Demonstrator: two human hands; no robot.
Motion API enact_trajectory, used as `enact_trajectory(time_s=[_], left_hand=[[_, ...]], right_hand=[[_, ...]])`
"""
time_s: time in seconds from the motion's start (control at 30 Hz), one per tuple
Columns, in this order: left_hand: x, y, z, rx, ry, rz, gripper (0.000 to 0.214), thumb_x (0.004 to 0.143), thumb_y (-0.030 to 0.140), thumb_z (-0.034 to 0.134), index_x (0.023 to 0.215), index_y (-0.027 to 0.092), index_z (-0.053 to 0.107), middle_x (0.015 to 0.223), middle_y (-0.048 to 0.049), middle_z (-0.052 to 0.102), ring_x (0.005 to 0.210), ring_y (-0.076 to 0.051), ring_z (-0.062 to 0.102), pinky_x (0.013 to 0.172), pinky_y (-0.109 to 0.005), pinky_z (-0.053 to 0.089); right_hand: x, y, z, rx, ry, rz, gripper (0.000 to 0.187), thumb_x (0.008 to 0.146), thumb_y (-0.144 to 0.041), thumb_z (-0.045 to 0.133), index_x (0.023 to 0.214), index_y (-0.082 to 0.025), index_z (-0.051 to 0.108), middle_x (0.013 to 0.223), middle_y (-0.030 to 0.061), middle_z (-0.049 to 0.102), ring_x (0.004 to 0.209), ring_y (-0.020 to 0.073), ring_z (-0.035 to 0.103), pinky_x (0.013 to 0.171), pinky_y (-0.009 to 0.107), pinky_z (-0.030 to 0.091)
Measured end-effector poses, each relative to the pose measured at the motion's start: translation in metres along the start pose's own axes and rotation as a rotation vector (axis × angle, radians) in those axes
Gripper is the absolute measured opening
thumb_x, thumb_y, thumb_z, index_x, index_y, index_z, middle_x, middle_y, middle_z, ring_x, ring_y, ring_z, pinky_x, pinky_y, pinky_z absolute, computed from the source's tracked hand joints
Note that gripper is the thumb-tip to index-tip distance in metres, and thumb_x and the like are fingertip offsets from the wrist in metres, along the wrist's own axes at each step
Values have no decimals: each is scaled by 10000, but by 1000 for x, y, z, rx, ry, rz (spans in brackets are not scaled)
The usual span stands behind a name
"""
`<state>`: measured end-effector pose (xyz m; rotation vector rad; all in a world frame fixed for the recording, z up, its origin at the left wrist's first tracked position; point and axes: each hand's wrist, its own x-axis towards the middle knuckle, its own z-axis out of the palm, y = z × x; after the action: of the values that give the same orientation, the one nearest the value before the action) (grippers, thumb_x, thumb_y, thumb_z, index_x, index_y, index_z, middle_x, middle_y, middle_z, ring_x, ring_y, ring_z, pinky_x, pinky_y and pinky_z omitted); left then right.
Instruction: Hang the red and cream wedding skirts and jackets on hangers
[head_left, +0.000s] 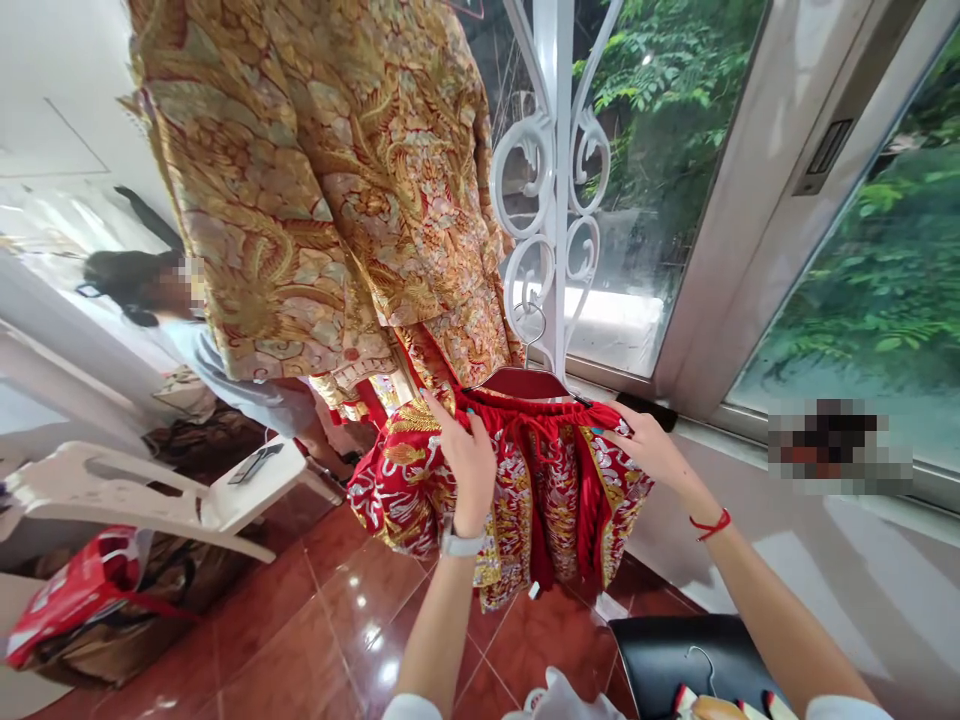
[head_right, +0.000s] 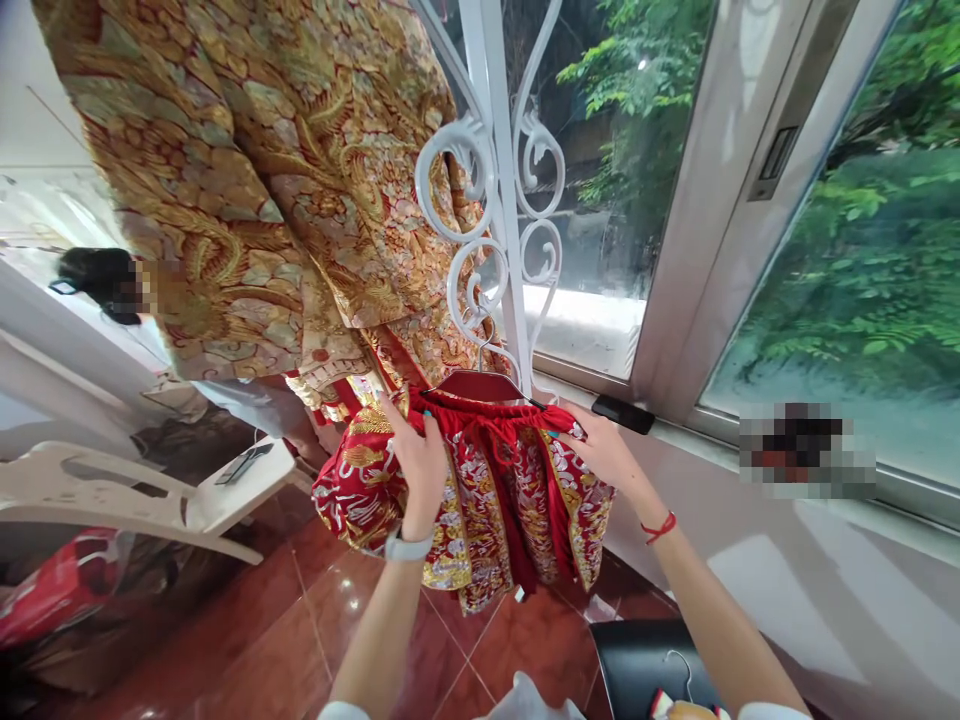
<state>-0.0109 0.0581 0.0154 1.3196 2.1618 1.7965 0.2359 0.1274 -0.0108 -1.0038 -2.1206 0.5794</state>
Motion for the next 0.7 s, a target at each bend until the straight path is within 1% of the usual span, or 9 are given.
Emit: enact_trajectory(time_s=[0.07,0.1,0.17,0.23,0.33,0.4,0.53,0.6,0.7], left_hand=[[-2,1,11,-1,13,-20,703,925,316,417,1548,124,154,1543,-187,359,1393,-292,403,1157,-431,307],[2,-1,11,-1,-30,-26,716,919,332,439,1547,116,169,1488,-200,430,1341,-303,460,1124,-442,348],[20,-8,-1,17,-199,-27,722,903,371,480,1533,105,246,1289,-190,596,1181,-311,575,1028,-460,434],[47,-20,-22,96,-377,19,640,906,410,468,1473,120,406,1088,-144,668,1040,-295,619,956,-466,472],[91,-41,-53,301,-470,218,482,894,447,465,1254,186,651,1107,-127,643,1141,-303,549,1060,-515,379],[114,-56,-62,366,-547,295,482,866,488,483,1200,196,671,1220,-131,609,1257,-311,474,1122,-515,313],[135,-76,-59,332,-751,171,651,774,612,507,1219,152,625,1235,-128,639,1246,-305,514,1072,-423,408],[135,-78,-58,298,-775,127,696,685,650,575,1127,119,656,1124,-132,685,1139,-314,581,994,-402,471],[131,-73,-66,140,-843,18,618,621,633,655,956,114,679,867,-92,714,862,-264,657,786,-347,548]], right_hand=[[0,2,-1,-28,4,6,361,905,-331,484,1220,-226,627,1048,67,742,852,253,689,788,351,512],[0,4,-4,-42,-3,12,371,905,-329,486,1236,-229,619,1019,64,747,816,248,684,771,350,512],[2,8,-10,-61,-29,12,391,899,-325,497,1264,-233,606,968,55,753,751,236,669,743,345,514],[5,12,-17,-53,-64,-8,400,890,-320,513,1270,-236,606,981,51,751,766,235,665,760,349,519],[12,13,-23,32,-130,-51,378,876,-319,538,1229,-225,634,1074,52,735,913,254,666,857,370,516],[15,13,-24,119,-169,-64,378,863,-334,559,1210,-210,641,1139,57,716,999,265,654,916,389,507],[13,8,-25,235,-235,-10,476,829,-428,610,1237,-183,621,1211,89,683,1074,284,647,978,435,499],[9,6,-30,254,-297,32,606,818,-488,629,1344,-196,549,1308,105,631,1151,282,621,1012,434,488],[6,5,-41,308,-371,31,807,817,-592,607,1501,-248,353,1510,89,449,1342,265,479,1081,415,439]])
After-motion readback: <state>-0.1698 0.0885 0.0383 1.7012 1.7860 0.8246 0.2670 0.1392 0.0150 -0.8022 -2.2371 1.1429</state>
